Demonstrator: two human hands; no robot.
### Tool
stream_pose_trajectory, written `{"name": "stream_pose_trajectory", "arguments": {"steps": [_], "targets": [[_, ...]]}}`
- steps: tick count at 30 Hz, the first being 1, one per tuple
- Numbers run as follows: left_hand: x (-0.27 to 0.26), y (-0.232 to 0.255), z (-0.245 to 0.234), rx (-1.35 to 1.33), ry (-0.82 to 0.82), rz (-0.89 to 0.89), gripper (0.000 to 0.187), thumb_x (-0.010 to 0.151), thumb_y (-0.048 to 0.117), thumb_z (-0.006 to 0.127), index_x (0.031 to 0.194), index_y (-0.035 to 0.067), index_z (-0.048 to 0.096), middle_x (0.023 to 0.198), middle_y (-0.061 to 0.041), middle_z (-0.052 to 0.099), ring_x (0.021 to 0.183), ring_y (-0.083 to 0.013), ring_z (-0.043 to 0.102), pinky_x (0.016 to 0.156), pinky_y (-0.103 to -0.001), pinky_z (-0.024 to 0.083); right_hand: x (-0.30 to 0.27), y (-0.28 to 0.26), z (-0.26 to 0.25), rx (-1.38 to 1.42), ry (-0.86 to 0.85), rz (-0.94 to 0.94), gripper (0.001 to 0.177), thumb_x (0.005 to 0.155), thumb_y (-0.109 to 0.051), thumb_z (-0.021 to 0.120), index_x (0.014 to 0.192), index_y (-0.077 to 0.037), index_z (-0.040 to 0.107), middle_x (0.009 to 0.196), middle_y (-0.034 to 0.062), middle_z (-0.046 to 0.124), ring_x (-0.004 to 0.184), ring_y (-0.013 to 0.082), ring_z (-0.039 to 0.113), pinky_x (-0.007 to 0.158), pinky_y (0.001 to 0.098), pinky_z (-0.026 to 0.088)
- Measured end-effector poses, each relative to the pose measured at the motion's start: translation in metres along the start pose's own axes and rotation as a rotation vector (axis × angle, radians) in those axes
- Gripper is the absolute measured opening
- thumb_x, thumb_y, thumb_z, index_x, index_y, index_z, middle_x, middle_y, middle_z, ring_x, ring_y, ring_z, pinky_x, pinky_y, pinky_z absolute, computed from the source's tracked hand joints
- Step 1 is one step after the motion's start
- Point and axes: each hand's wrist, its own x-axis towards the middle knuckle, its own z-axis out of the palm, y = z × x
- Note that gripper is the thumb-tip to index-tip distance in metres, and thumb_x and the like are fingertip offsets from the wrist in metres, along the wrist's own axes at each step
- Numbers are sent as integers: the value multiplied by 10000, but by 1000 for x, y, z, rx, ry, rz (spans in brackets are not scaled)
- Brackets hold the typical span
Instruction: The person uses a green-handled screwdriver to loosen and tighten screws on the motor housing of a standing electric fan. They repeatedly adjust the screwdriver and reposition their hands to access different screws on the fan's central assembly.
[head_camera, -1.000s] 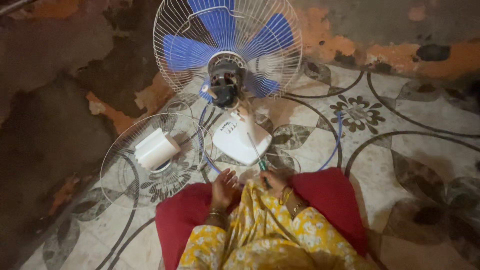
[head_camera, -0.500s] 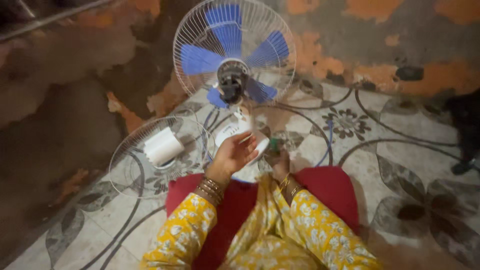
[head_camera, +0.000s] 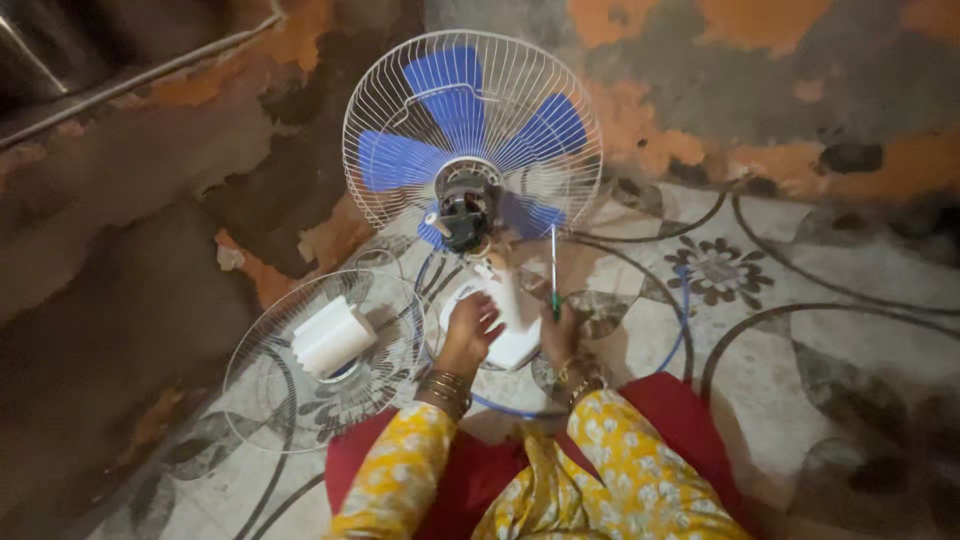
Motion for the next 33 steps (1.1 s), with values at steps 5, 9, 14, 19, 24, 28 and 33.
{"name": "stream_pose_trajectory", "arguments": {"steps": [5, 9, 14, 19, 24, 28, 33], "targets": [[44, -32, -97, 24, 245, 52, 128, 909, 196, 671, 970, 154, 567, 853, -15, 573, 752, -175, 559, 664, -401, 497, -14, 18, 6, -138, 61, 110, 553, 911, -201, 672, 1444, -136, 539, 1046, 159, 712, 951, 316, 680, 811, 407, 530], [67, -58, -133, 366, 21, 297, 292, 833, 207, 627, 1122, 236, 601, 963, 57, 669, 865, -92, 665, 737, -338, 574, 2, -1, 5, 25, -56, -79, 518, 824, -175, 766, 1302, -100, 580, 1067, 125, 697, 979, 280, 687, 855, 397, 545], [82, -91, -139, 286, 205, 65, 280, 936, 251, 637, 1170, 102, 595, 955, -44, 671, 835, -191, 637, 674, -342, 514, -11, -35, 1, 88, -194, -192, 577, 789, -176, 826, 1251, -9, 524, 1000, 128, 598, 879, 270, 599, 798, 383, 502], [71, -77, -130, 324, 133, 193, 314, 934, 224, 657, 1209, 83, 606, 1027, -62, 696, 889, -176, 651, 752, -344, 538, -24, -44, -21, 300, -358, -356, 393, 889, -319, 637, 1173, -56, 568, 946, 60, 602, 749, 156, 587, 681, 325, 491], [51, -35, -68, 175, -243, 94, 476, 984, 364, 586, 1298, 7, 616, 1190, -121, 730, 1033, -207, 702, 908, -363, 559, -34, -47, -27, 394, -423, -327, 471, 915, -485, 617, 1116, -59, 593, 846, 24, 569, 695, 148, 549, 634, 339, 449], [48, -6, -14, -60, -552, 60, 509, 1045, 378, 507, 1300, -58, 571, 1175, -182, 716, 1043, -262, 697, 946, -404, 544, -41, -49, -25, 395, -422, -360, 525, 927, -566, 596, 1105, -73, 591, 894, 45, 583, 729, 168, 554, 663, 339, 445], [37, 1, 6, 39, -526, 203, 413, 1084, 254, 538, 1349, -60, 582, 1140, -188, 721, 993, -246, 685, 934, -386, 537, -37, -44, -25, 347, -494, -424, 514, 960, -568, 607, 1107, -75, 589, 909, 65, 582, 764, 192, 571, 695, 339, 460]]}}
